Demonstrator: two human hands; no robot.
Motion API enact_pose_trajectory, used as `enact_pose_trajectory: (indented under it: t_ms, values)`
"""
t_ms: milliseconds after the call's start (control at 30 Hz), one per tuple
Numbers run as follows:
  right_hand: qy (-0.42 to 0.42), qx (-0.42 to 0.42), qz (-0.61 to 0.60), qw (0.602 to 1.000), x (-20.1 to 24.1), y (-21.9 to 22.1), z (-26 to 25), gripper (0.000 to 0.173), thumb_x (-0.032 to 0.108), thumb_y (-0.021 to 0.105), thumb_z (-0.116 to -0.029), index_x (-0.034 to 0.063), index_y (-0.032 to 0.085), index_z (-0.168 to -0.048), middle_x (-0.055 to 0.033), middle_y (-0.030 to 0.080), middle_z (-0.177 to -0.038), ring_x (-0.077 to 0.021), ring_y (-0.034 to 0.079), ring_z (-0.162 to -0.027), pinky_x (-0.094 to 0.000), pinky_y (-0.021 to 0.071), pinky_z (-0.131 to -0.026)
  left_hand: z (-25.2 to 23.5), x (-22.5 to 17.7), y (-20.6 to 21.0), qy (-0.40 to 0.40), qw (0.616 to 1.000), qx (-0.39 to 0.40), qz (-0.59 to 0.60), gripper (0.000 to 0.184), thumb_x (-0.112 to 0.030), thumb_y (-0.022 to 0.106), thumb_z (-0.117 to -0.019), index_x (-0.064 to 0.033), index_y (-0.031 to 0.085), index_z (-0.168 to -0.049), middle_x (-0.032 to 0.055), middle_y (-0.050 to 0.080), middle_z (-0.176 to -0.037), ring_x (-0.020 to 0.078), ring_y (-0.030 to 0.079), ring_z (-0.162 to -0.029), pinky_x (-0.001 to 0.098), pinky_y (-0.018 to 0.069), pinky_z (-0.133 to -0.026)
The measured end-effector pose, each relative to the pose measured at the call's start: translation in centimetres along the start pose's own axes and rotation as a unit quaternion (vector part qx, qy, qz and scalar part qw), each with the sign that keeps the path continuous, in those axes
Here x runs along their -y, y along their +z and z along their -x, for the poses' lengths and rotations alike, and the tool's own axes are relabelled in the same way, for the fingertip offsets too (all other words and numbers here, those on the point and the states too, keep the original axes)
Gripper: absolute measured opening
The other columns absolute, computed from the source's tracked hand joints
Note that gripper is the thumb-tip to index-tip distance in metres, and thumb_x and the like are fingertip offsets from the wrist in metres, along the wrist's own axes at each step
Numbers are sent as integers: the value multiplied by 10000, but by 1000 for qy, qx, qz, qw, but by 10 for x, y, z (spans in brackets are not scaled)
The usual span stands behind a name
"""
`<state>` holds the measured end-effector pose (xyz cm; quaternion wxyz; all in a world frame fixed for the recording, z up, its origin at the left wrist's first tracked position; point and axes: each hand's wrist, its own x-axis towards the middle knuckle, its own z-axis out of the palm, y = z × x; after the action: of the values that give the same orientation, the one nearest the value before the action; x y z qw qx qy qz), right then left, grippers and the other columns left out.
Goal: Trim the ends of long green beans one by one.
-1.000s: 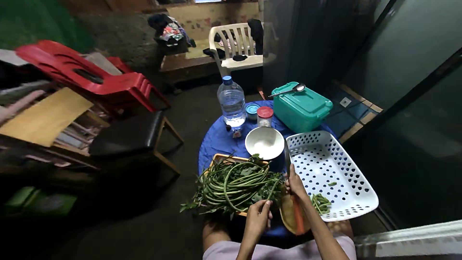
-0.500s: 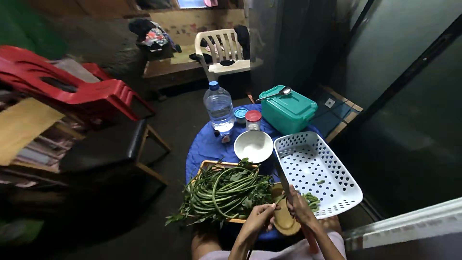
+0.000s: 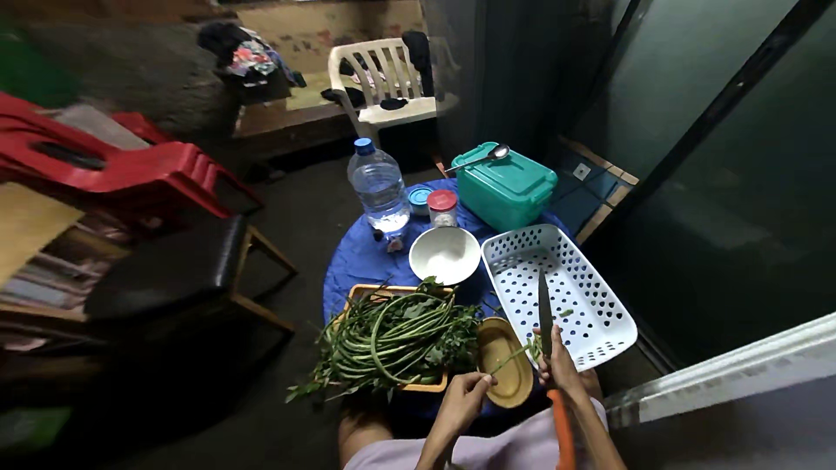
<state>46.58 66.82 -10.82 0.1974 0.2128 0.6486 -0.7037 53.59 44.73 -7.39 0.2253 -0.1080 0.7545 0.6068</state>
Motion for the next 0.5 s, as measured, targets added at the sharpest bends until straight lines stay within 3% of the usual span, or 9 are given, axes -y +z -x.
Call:
enact_pose_trajectory:
  t_ms: [67,133,167,233,333,433,500]
  values:
    - [-29,69,4,997,-4,0,9,688,512,54,-1090,115,474,-1464,31,417,-521,-103,440,-391,-288,448,-402,-4,-8,2,-3,1000,15,7,278,-208,506,-1083,-50,734,-1095,-49,558,-657,30,459,-524,209,405,-521]
    - [-51,113,21,992,-9,4,17,684,478,58,-1093,76,528,-1387,45,435,-528,-89,443,-406,-283,458,-424,-8,-14,5,-4,998,42,49,280,-209,502,-1082,-49,731,-1101,-62,551,-648,16,443,-509,192,386,-499]
    - [-55,115,24,992,-11,6,20,665,477,72,-1095,67,557,-1292,51,436,-529,-81,440,-409,-271,455,-429,-9,-17,6,-3,995,59,78,281,-207,496,-1083,-47,726,-1107,-69,544,-645,9,441,-503,182,380,-489]
    - [-52,91,20,994,-13,11,23,626,495,88,-1098,76,552,-1120,57,423,-533,-68,426,-414,-248,442,-431,-9,-20,9,-1,990,80,113,271,-198,493,-1084,-43,711,-1125,-76,541,-654,5,457,-516,176,396,-496]
    - [-58,35,4,998,-12,15,21,633,502,100,-1100,82,567,-1019,62,401,-512,-57,405,-400,-236,419,-415,-5,-18,11,-4,993,72,93,276,-227,518,-1078,-36,706,-1144,-51,591,-700,15,510,-550,185,439,-526]
    - [-30,-26,-15,999,-7,13,16,658,539,96,-1092,86,525,-886,49,385,-491,-75,402,-387,-250,420,-408,5,-13,11,-17,997,38,69,270,-235,524,-1075,-39,709,-1088,-60,570,-664,6,470,-517,186,406,-502]
    - [-12,-62,-22,998,-5,10,13,638,564,110,-1085,98,504,-897,45,376,-498,-79,401,-384,-253,420,-402,10,-7,12,6,998,20,65,258,-200,515,-1071,-35,712,-1053,-70,540,-633,1,435,-499,188,384,-492]
